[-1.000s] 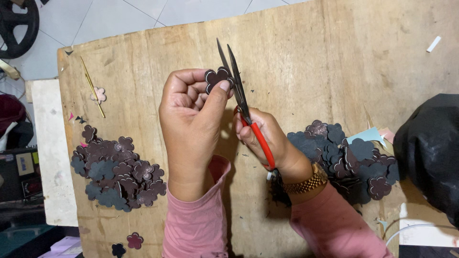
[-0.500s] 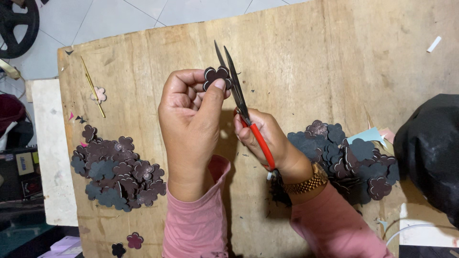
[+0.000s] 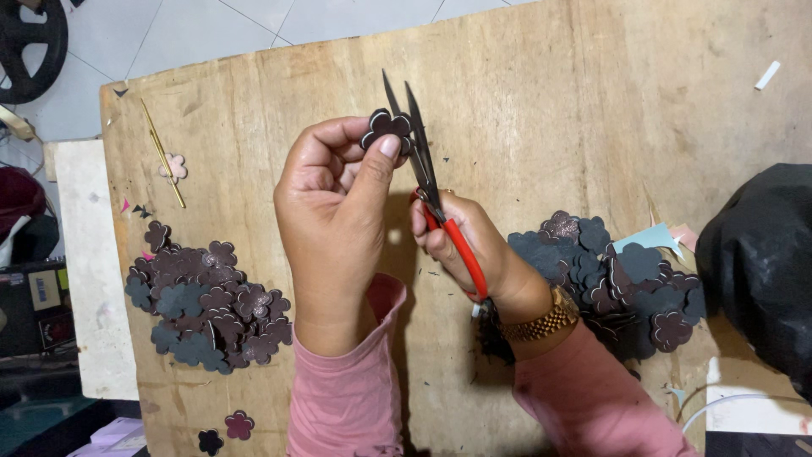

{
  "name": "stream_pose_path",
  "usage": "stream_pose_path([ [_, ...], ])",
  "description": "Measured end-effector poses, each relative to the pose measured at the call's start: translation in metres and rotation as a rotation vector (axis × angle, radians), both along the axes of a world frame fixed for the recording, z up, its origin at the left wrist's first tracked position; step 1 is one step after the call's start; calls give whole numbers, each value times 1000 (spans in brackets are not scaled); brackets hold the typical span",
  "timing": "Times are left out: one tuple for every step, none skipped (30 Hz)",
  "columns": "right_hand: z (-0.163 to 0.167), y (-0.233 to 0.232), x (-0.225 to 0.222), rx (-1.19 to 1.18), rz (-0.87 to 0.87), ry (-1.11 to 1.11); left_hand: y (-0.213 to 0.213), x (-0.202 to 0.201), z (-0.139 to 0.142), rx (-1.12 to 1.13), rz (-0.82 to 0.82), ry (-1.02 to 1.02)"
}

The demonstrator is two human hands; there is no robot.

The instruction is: The person sits at a workbench holding red-handled scissors and trims excess material from the edges of small flower-shaped fabric pieces one at a time, placing each finished piece onto a growing pile on the table and occasionally reaching for the next untrimmed piece.

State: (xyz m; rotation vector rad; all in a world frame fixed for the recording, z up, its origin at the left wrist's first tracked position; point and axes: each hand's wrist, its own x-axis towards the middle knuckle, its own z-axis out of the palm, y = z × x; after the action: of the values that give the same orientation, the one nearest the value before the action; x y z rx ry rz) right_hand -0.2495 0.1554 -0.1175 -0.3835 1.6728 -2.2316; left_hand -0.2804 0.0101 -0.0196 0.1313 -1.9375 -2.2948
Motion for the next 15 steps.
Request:
stream_pose_path([
  [0, 1, 0, 25, -2, 15, 0, 0, 1, -7, -7, -8],
  [0, 1, 0, 50, -3, 31, 1, 1, 1, -13, -13, -15],
  [0, 2, -1, 76, -5, 46, 1, 1, 2, -20, -20, -22],
  [0, 2, 0, 83, -8, 45, 1, 1, 3, -34, -21, -42],
  [0, 2, 0, 90, -10, 41, 1, 2, 3, -49, -23, -64],
  [0, 2, 0, 97, -13, 39, 1, 2, 4, -64, -25, -84],
  [0, 2, 0, 103, -12, 30, 1, 2, 4, -57, -29, -74],
  [-1, 2, 0, 109, -11, 22, 1, 1, 5, -51, -33, -63],
  [-1, 2, -1, 114, -9, 13, 0, 1, 5, -45, -36, -52],
  [-1, 2, -1, 118, -16, 30, 0, 1, 5, -32, -33, -64],
  [-1, 1, -2, 122, -23, 46, 0, 1, 6, -20, -29, -76],
  [0, 1, -2, 126, -30, 64, 0, 1, 6, -7, -27, -87],
  [0, 1, -2, 131, -33, 68, 0, 1, 6, -2, -27, -83],
  [1, 1, -2, 136, -35, 71, 0, 2, 6, 1, -28, -79],
  [2, 1, -2, 140, -38, 74, 0, 2, 6, 5, -28, -76],
])
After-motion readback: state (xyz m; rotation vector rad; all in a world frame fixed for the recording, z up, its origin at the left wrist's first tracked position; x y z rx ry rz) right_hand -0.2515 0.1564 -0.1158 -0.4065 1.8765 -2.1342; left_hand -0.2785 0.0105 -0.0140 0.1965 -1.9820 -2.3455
